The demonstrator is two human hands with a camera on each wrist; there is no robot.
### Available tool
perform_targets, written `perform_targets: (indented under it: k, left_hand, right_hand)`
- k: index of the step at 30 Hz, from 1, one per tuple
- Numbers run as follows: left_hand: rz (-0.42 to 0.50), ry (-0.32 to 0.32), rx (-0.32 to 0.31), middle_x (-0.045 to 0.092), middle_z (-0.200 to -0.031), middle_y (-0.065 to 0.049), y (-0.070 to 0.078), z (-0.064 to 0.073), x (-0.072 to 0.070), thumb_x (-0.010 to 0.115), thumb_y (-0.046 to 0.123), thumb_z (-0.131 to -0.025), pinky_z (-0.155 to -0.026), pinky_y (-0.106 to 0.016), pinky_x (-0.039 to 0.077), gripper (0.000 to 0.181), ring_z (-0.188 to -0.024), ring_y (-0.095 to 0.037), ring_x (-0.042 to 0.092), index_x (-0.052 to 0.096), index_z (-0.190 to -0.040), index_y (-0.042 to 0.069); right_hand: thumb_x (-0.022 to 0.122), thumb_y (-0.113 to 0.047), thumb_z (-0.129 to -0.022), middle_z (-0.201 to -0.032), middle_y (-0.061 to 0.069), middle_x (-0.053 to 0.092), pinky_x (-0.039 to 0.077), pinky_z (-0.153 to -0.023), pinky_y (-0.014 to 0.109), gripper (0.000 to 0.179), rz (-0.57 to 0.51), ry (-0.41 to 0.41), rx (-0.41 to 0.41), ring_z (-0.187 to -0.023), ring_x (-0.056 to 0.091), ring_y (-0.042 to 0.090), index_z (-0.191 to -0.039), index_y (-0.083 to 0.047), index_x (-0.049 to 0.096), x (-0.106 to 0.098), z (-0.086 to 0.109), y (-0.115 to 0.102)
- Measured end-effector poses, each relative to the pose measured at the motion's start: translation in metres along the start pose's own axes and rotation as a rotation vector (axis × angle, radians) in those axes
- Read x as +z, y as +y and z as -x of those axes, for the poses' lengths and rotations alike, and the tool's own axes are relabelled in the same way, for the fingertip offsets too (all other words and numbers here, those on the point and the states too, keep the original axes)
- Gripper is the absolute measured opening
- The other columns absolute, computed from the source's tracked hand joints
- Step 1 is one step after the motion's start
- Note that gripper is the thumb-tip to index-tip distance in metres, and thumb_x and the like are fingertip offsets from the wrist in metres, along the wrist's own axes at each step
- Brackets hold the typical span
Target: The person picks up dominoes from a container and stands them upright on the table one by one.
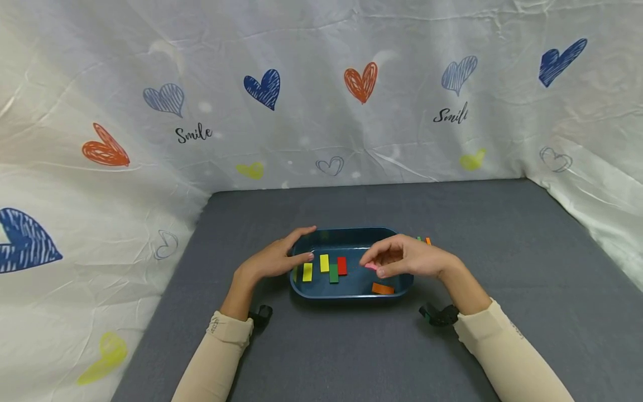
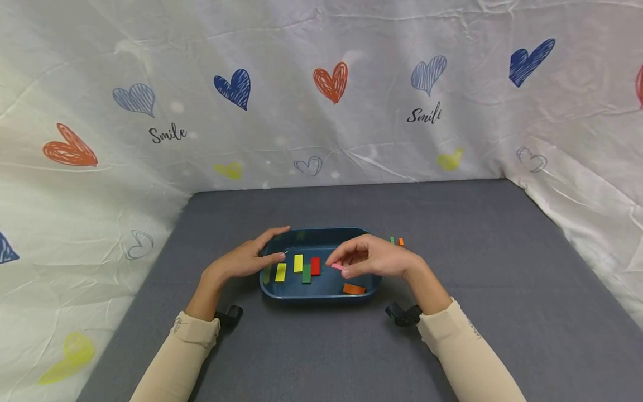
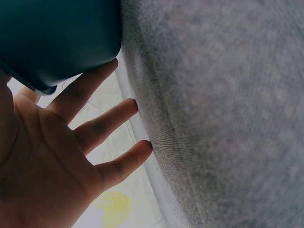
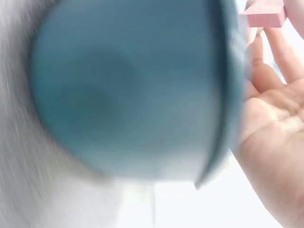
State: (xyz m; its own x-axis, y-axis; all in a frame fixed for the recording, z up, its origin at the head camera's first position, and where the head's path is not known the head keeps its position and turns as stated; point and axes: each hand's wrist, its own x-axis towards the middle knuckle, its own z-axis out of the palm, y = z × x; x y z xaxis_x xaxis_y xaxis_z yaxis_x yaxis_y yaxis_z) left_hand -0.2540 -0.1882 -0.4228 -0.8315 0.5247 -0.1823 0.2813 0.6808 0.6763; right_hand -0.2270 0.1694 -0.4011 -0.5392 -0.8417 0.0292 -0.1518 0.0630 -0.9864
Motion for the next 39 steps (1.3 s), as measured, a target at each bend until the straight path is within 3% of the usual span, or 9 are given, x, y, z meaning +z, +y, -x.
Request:
perform_targets:
  k: [4,11,15,18,26,31,39]
  left_hand:
    - [0.0,0.002,0.025,0.027,-0.168,-0.004,0.0,0.001,-0.001,0.061,0.048,-0.1,-0.115,-0.066,0.035,0.072,-0.15,-0.037,0.037,0.023,-0.16,0.041]
    - [0.009,0.001,0.015,0.025,-0.169,-0.001,-0.002,0.004,-0.002,0.061,0.05,-0.1,-0.115,-0.064,0.036,0.072,-0.151,-0.035,0.036,0.022,-0.16,0.043]
    - [0.019,-0.001,0.027,0.025,-0.169,0.0,-0.004,0.004,-0.001,0.06,0.052,-0.1,-0.115,-0.063,0.036,0.072,-0.151,-0.035,0.036,0.022,-0.16,0.043]
    - [0.027,-0.003,0.032,0.024,-0.169,0.001,-0.005,0.004,-0.001,0.06,0.052,-0.1,-0.115,-0.064,0.036,0.071,-0.151,-0.035,0.036,0.022,-0.16,0.044]
    - [0.025,-0.007,0.049,0.023,-0.17,0.001,-0.005,0.004,0.0,0.059,0.05,-0.101,-0.116,-0.064,0.034,0.072,-0.153,-0.035,0.032,0.021,-0.161,0.041]
    - [0.028,-0.009,0.057,0.023,-0.17,-0.002,-0.002,0.004,-0.001,0.06,0.049,-0.101,-0.115,-0.065,0.034,0.073,-0.151,-0.037,0.035,0.021,-0.161,0.039]
    - [0.022,-0.013,0.049,0.024,-0.17,-0.001,-0.002,0.002,0.0,0.06,0.05,-0.101,-0.115,-0.064,0.035,0.072,-0.15,-0.037,0.036,0.021,-0.161,0.04]
  right_hand:
    - [0.065,0.002,-0.096,-0.11,-0.001,0.07,0.057,-0.084,0.027,0.031,0.002,0.164,-0.046,-0.096,0.064,0.012,-0.126,-0.002,0.066,-0.017,0.024,-0.008]
    - [0.061,0.009,-0.096,-0.11,-0.001,0.073,0.058,-0.078,0.025,0.033,0.047,0.452,-0.115,-0.096,0.068,0.01,-0.127,-0.003,0.065,-0.045,0.064,-0.004]
    - [0.063,0.003,-0.097,-0.111,-0.005,0.074,0.058,-0.083,0.023,0.032,0.074,0.635,-0.061,-0.1,0.07,0.01,-0.129,-0.001,0.064,-0.054,0.082,0.005]
    - [0.066,-0.003,-0.098,-0.11,-0.008,0.074,0.058,-0.082,0.022,0.03,0.113,0.721,0.0,-0.097,0.07,0.009,-0.128,-0.001,0.065,-0.059,0.092,0.013]
    - [0.072,-0.014,-0.096,-0.108,-0.005,0.073,0.059,-0.083,0.026,0.036,0.213,0.755,0.143,-0.094,0.07,0.006,-0.125,0.006,0.061,-0.066,0.103,0.038]
    - [0.076,-0.02,-0.094,-0.107,0.006,0.072,0.06,-0.081,0.028,0.041,0.271,0.713,0.226,-0.092,0.07,0.008,-0.123,0.006,0.061,-0.068,0.1,0.049]
    - [0.078,-0.014,-0.091,-0.109,0.017,0.067,0.06,-0.079,0.028,0.035,0.295,0.653,0.27,-0.093,0.068,0.012,-0.117,0.004,0.062,-0.066,0.098,0.055]
